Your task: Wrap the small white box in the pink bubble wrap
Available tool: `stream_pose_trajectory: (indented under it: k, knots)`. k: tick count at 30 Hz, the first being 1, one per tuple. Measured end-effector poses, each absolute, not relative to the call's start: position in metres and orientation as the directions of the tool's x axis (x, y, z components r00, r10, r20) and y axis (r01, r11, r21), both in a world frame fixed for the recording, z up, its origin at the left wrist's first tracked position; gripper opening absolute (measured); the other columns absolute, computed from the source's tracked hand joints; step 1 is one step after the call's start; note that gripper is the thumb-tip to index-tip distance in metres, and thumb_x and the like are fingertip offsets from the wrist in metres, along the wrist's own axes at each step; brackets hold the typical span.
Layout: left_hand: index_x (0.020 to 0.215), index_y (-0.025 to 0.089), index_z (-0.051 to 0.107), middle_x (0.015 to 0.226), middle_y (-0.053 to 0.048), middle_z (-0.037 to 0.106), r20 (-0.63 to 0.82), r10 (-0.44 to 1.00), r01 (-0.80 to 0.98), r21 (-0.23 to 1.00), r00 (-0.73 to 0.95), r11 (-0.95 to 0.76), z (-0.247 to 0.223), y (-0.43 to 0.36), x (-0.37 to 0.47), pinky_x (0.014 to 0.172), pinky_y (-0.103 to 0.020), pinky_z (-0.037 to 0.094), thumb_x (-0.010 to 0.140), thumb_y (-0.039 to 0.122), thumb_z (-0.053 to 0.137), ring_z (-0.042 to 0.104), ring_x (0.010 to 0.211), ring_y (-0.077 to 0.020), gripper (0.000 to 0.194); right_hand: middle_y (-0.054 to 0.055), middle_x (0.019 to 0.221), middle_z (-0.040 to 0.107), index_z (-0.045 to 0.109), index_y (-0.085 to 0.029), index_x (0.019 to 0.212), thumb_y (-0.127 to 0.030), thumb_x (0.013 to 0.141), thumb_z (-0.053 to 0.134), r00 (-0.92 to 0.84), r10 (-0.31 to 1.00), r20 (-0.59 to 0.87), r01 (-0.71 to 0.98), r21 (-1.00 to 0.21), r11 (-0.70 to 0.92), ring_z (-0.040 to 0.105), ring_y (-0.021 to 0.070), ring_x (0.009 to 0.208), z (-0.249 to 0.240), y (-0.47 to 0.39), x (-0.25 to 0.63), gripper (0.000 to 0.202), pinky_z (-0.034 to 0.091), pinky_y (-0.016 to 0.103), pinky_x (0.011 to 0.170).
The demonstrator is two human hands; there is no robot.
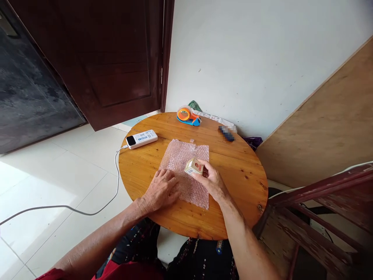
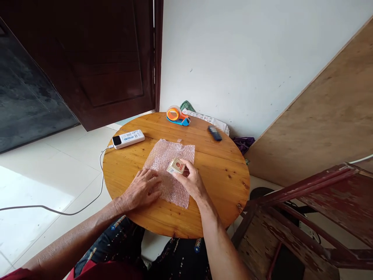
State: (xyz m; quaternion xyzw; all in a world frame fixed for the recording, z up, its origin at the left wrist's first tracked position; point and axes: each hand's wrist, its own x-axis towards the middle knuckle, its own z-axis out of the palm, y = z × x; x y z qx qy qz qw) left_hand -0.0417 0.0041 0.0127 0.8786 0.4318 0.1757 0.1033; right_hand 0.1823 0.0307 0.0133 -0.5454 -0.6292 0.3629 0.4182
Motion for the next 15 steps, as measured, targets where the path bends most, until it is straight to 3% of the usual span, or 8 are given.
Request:
stream_pose_trajectory:
  k: [5,15]
  knots:
    - [0.111,0.019,0.064,0.115,-0.009,0.062,0.289,0.788,0.691,0.38,0.543,-0.615,0.0079,-0.0004,-0.0426,0.101,-0.046,0.04,0.084,0.032,0.064,0.052,0.109,-0.0269,0.031,0.008,0.119,0.068,0.057,-0.024,0.128,-0.022,0.074,0.066,-0.137,0.965,0.224,0.506,-0.822,0.263,0.066,0.0232,0.105,0.007,0.0265,0.1756,0.054,0.051,0.039,0.095]
    - [0.109,0.02,0.065,0.118,-0.009,0.062,0.304,0.794,0.681,0.409,0.526,-0.607,0.0035,0.0006,-0.043,0.098,-0.047,0.04,0.08,0.032,0.066,0.052,0.109,-0.0286,0.031,0.006,0.115,0.07,0.06,-0.025,0.119,-0.024,0.076,0.068,-0.179,0.955,0.236,0.501,-0.814,0.295,0.066,0.0235,0.104,0.0044,0.0279,0.1774,0.043,0.05,0.04,0.095]
